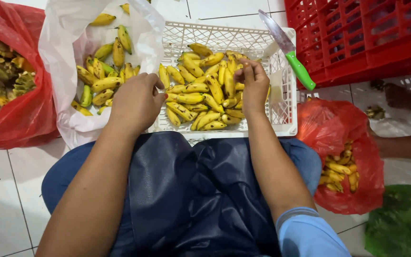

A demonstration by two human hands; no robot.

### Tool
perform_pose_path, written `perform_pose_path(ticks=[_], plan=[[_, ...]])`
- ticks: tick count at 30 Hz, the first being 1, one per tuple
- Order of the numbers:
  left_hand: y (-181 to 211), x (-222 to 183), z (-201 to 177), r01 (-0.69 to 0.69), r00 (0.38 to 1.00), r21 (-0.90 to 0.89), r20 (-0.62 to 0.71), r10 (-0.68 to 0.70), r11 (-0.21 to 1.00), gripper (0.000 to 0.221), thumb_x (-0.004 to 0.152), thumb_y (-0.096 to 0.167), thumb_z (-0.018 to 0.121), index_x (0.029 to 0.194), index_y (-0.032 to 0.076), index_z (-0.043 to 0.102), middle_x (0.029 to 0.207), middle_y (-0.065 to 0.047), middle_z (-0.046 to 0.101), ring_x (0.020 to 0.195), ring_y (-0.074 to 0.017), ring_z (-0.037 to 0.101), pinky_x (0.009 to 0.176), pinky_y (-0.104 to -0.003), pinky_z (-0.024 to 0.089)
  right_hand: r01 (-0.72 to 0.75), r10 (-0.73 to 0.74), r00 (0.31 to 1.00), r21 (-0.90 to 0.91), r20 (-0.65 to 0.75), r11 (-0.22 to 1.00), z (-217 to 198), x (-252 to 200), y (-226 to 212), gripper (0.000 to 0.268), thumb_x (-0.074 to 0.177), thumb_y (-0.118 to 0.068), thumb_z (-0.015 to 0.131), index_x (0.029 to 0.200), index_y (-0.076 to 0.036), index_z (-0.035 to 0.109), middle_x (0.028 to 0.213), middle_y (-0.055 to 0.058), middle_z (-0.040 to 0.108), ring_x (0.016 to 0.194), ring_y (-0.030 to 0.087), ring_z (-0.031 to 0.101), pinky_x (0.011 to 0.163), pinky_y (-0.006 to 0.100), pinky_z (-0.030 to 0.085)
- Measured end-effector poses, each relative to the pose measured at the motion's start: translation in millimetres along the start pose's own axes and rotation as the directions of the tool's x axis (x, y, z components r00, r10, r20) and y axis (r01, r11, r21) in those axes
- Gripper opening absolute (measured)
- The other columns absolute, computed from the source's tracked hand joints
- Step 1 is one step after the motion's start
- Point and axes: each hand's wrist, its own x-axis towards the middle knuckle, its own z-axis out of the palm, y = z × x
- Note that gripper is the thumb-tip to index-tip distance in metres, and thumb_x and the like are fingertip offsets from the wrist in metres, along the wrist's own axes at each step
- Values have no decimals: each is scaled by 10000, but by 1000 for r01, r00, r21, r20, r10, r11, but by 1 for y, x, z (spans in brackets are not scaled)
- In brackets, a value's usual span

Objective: Sorting small yellow bananas from a central pile into various bags and crates, including using a knife to separate bunches.

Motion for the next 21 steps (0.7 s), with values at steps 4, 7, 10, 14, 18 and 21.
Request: perform_pose_path(ticks=[4, 7, 10, 14, 18, 21], plan=[[10, -3, 0, 71, 997, -65, 45, -68, 995, 146, 896, 306, 650, 945, 181, 708, 858, -52, 657, 937, -348, 669, 775, -501, 533, -11, 11, 1000, 31, -1, 999, 2, -8, -10, 206, 1027, -166, 529, 1071, -90, 716, 614, 56, 611, 470, 123, 600, 469, 212, 537], [23, -8, -5, 65, 998, -174, 35, -60, 983, 159, 905, 269, 666, 869, 117, 695, 778, -103, 664, 864, -401, 686, 753, -491, 528, 40, -40, 999, 25, -4, 999, -3, -8, -12, 398, 1072, -342, 435, 1033, -70, 722, 512, 50, 517, 358, 112, 501, 372, 178, 415], [31, -13, -7, 30, 999, -262, 52, -17, 965, 189, 934, 254, 636, 869, 90, 701, 740, -146, 670, 816, -408, 683, 733, -468, 525, 103, -101, 994, 64, -28, 993, -3, -17, -28, 591, 1053, -502, 349, 733, -78, 610, 443, 29, 424, 338, 105, 430, 364, 191, 329], [22, 0, 17, -1, 998, -639, 46, 40, 769, 338, 959, 280, 476, 928, 57, 728, 768, -132, 716, 744, -270, 696, 734, -357, 549, 206, -209, 977, 82, 41, 975, 19, -48, -71, 485, 1074, -445, 317, 804, -128, 566, 566, -31, 428, 443, 69, 410, 438, 190, 318], [17, 11, 26, 72, 996, -980, 82, 46, 186, 703, 1019, 520, 201, 1261, 63, 678, 1148, -115, 713, 1110, -227, 674, 983, -328, 533, 194, -362, 805, 369, 470, 909, 71, -112, -134, 499, 1092, -360, 326, 1208, 83, 523, 1143, 203, 658, 987, 273, 696, 904, 372, 621], [-59, 41, 85, 209, 923, -808, -23, 384, -550, 741, 1000, 545, 387, 1527, 24, 374, 1390, -103, 496, 1318, -259, 467, 1182, -393, 357, 785, -551, 483, -58, 680, 617, 109, -138, -141, 581, 1029, -517, 273, 1396, -164, 553, 1446, 0, 612, 1526, 193, 387, 1351, 448, 212]])
